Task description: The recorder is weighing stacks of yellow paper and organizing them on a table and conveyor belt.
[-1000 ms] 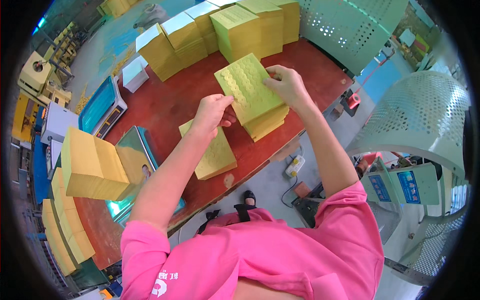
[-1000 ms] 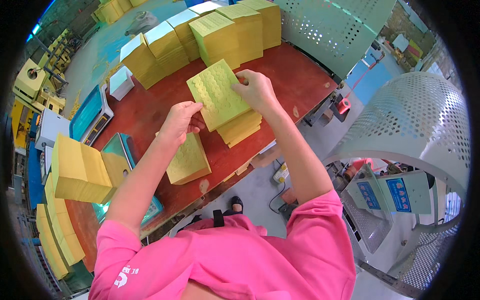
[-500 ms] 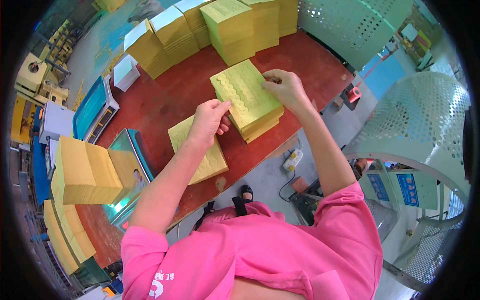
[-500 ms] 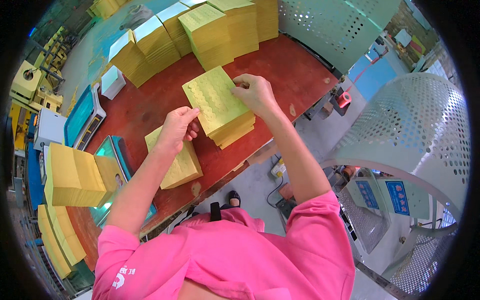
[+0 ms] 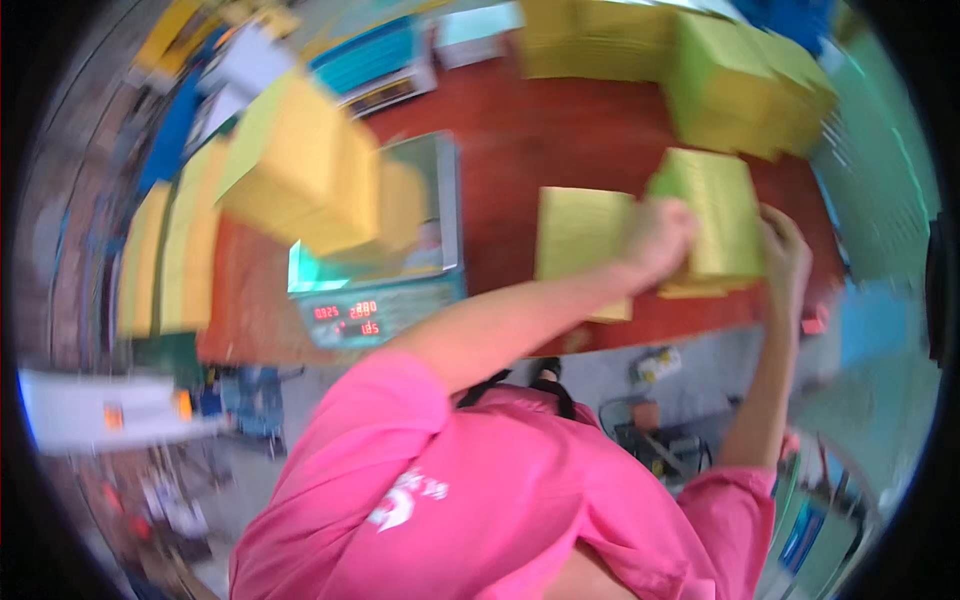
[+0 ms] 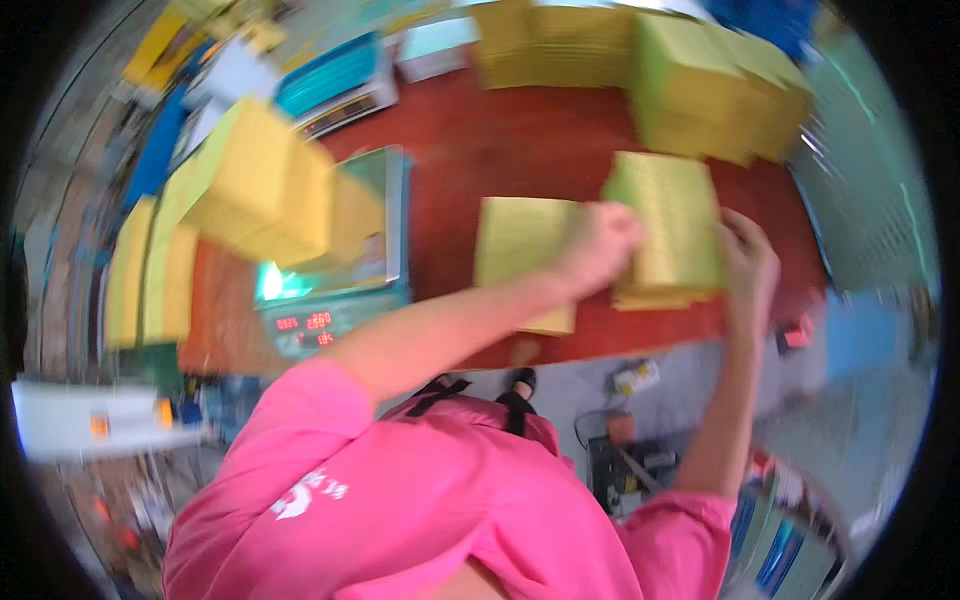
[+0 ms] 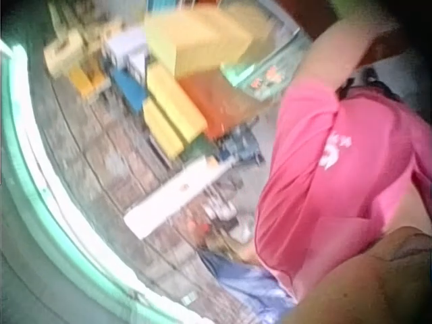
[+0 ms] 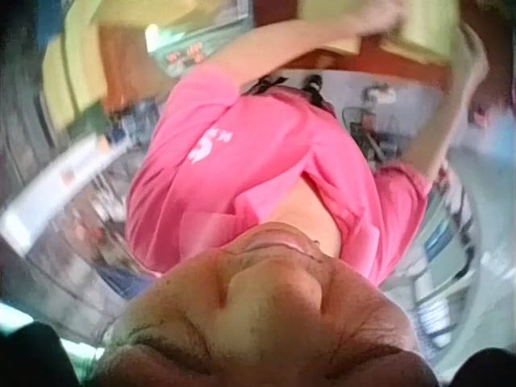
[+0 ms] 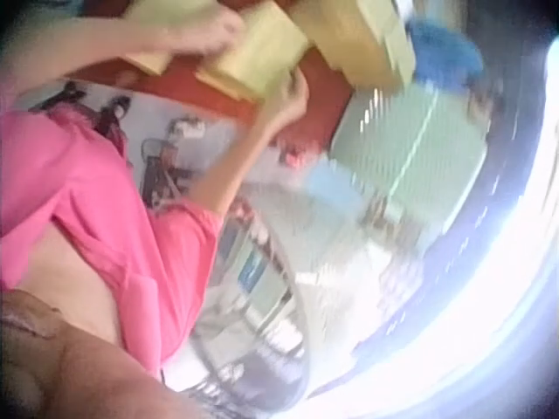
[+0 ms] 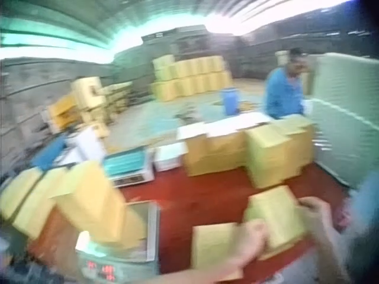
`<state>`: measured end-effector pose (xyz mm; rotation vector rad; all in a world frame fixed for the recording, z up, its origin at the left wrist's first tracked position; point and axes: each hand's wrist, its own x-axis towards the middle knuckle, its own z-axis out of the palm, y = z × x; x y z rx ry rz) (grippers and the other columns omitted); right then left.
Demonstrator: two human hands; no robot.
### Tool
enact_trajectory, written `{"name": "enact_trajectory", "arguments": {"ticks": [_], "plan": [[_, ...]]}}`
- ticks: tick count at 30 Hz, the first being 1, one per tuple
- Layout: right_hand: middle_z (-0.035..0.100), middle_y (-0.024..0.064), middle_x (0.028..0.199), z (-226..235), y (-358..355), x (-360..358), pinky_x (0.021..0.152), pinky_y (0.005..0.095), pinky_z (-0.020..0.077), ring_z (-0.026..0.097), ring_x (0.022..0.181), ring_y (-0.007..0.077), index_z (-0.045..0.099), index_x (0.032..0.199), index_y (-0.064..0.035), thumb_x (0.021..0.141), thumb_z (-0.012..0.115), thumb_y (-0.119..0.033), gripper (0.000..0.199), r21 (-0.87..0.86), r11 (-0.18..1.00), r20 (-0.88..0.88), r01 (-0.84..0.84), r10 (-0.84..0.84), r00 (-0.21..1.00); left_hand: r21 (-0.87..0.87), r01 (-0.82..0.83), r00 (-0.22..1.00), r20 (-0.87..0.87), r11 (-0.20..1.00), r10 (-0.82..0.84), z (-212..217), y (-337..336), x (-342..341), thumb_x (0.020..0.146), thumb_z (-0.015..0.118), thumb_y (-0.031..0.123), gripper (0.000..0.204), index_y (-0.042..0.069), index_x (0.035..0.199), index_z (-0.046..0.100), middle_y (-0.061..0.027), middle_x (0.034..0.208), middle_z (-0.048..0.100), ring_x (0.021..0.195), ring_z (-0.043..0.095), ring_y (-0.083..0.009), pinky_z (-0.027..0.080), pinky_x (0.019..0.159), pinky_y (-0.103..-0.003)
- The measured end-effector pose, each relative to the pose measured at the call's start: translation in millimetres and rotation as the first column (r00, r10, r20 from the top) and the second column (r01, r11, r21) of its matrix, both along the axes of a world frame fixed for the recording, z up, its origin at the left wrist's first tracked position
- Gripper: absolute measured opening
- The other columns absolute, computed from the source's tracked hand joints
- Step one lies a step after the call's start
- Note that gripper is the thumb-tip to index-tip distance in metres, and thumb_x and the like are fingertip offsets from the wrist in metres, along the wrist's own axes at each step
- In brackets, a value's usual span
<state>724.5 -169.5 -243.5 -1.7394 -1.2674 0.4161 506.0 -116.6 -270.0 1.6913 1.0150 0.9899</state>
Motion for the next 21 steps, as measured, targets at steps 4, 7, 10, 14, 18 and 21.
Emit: {"name": "enact_trajectory", "arguments": {"ticks": [4,7,10,14,18,21], "plan": [[0.067,0.0068,0.111,19.9,-17.9,-16.8,0.086,0.0275,0.0505,0.062,0.095,0.0143,0.067,0.120,-0.0011,0.096,0.060,-0.011,0.026,0.308,0.931,0.067,0.197,-0.228,0.971,0.136,-0.038,0.999,0.030,0.990,0.034,53.8,-43.3,-32.6,0.087,0.065,0.029,0.033,0.001,0.070,0.056,-0.0207,0.068,0.060,0.062,0.059,-0.0403,0.044,0.057,-0.048],[0.067,0.0067,0.108,57.8,-25.7,-81.8,0.082,0.0256,0.0498,0.060,0.088,0.0120,0.067,0.116,0.0018,0.097,0.056,-0.005,0.024,0.411,0.909,-0.144,0.069,-0.010,0.990,0.210,0.039,0.998,0.046,0.977,-0.049,84.6,-72.7,-97.5,0.086,0.068,0.024,0.030,0.003,0.070,0.055,-0.0180,0.066,0.059,0.061,0.058,-0.0381,0.043,0.055,-0.046],[0.066,0.0063,0.103,56.8,-16.7,-170.4,0.078,0.0244,0.0486,0.057,0.083,0.0103,0.067,0.113,0.0039,0.096,0.053,0.000,0.022,0.434,0.898,-0.080,-0.080,0.127,0.989,0.284,0.066,0.997,0.018,0.957,-0.075,80.6,-91.5,-161.4,0.086,0.070,0.018,0.026,0.004,0.070,0.055,-0.0146,0.066,0.058,0.059,0.058,-0.0337,0.042,0.053,-0.043],[0.064,0.0050,0.096,47.5,-10.7,-272.4,0.073,0.0224,0.0484,0.058,0.080,0.0094,0.066,0.108,0.0043,0.094,0.053,0.005,0.019,0.380,0.867,-0.253,-0.324,0.434,0.865,0.258,-0.137,0.990,0.054,0.957,0.127,82.5,-111.1,-275.5,0.090,0.066,0.011,0.011,0.003,0.082,0.064,-0.0069,0.069,0.058,0.060,0.058,-0.0170,0.042,0.054,-0.033],[0.064,0.0034,0.094,32.6,-9.9,-344.0,0.072,0.0222,0.0489,0.060,0.079,0.0079,0.067,0.108,0.0023,0.095,0.054,0.004,0.019,0.317,0.865,-0.351,-0.389,0.489,0.799,0.028,-0.612,0.779,0.197,0.790,0.596,90.6,-129.6,-394.5,0.101,0.054,0.015,0.018,0.005,0.088,0.060,-0.0020,0.069,0.057,0.059,0.050,-0.0061,0.040,0.052,-0.021],[0.064,0.0027,0.093,25.8,-5.8,-378.8,0.072,0.0220,0.0488,0.059,0.079,0.0074,0.067,0.108,0.0027,0.095,0.054,0.003,0.018,0.290,0.867,-0.402,-0.404,0.494,0.771,0.078,-0.762,0.645,0.189,0.643,0.740,95.7,-122.3,-458.7,0.101,0.054,0.015,0.020,0.004,0.085,0.059,-0.0013,0.067,0.056,0.058,0.049,-0.0065,0.039,0.053,-0.022]]}}
